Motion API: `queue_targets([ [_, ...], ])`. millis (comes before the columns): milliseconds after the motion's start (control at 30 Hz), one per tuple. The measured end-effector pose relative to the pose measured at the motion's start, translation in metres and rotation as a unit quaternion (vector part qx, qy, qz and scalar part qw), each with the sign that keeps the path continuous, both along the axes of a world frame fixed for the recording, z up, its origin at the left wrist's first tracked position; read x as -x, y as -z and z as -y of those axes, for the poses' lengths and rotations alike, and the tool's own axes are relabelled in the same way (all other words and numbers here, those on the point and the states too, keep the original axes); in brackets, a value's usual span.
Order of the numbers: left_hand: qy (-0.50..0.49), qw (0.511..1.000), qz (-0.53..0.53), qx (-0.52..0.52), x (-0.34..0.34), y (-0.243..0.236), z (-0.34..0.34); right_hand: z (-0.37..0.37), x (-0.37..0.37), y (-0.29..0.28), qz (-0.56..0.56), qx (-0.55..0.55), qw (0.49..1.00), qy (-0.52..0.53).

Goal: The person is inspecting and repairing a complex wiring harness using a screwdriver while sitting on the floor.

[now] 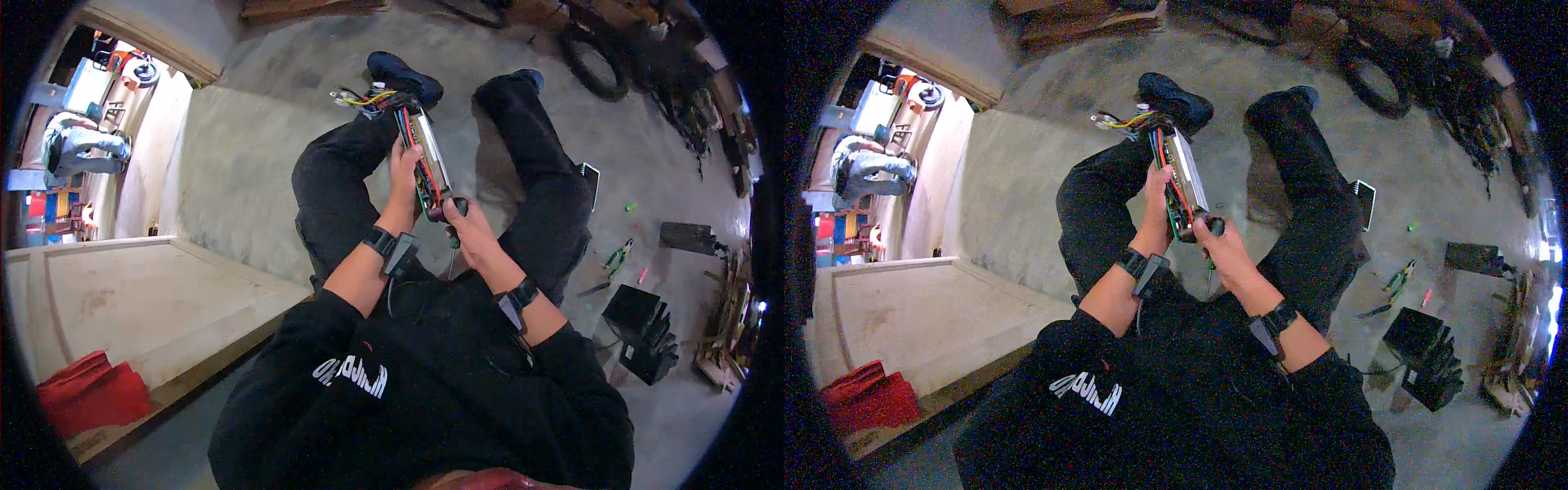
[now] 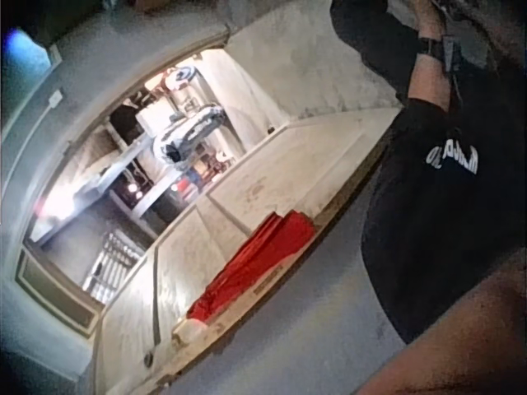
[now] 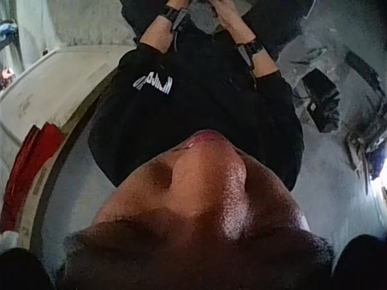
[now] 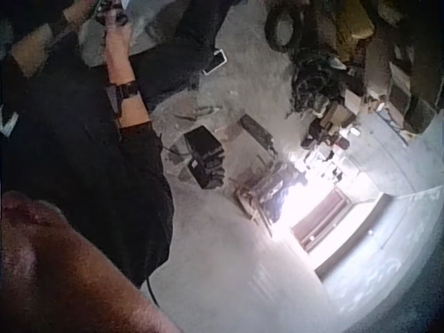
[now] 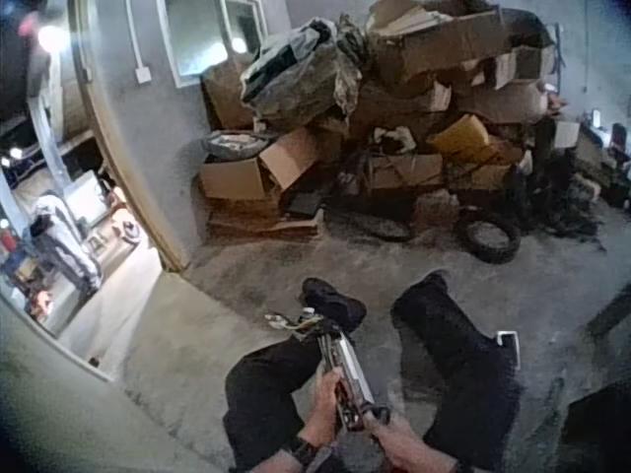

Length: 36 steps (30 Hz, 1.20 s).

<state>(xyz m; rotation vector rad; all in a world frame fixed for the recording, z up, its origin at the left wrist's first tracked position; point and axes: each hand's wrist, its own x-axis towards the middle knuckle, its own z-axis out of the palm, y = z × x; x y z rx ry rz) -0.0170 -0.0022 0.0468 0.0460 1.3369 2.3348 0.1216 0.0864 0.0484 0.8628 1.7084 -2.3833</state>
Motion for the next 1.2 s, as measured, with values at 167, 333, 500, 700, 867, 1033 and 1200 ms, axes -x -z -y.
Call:
queue_targets([
  [167,-0.065,0.998,-0.021,0.001,0.012,0.019,0.004,0.005,0.015,-0.007,0.013,-0.073,0.997,-0.025],
  [333,-0.063,0.998,-0.012,-0.007,0.012,0.011,-0.001,0.002,0.026,-0.020,0.048,-0.096,0.994,-0.033],
  [500,-0.023,0.993,0.072,-0.096,0.025,0.015,0.006,0.004,0.028,-0.009,0.025,-0.165,0.985,-0.044],
  [700,0.057,0.978,0.193,-0.056,0.029,0.002,0.015,0.011,0.019,0.007,-0.075,-0.287,0.955,-0.025],
  [867,-0.025,0.972,0.217,-0.087,0.029,-0.001,0.018,0.008,0.014,0.007,-0.125,-0.364,0.922,-0.040],
  [1033,-0.023,0.978,0.192,-0.075,0.027,-0.006,0.012,0.002,0.013,0.005,-0.044,-0.246,0.967,-0.049],
  [1200,-0.005,0.975,0.200,-0.095,0.028,0.009,0.013,0.002,0.011,-0.004,-0.041,-0.307,0.948,-0.070],
])
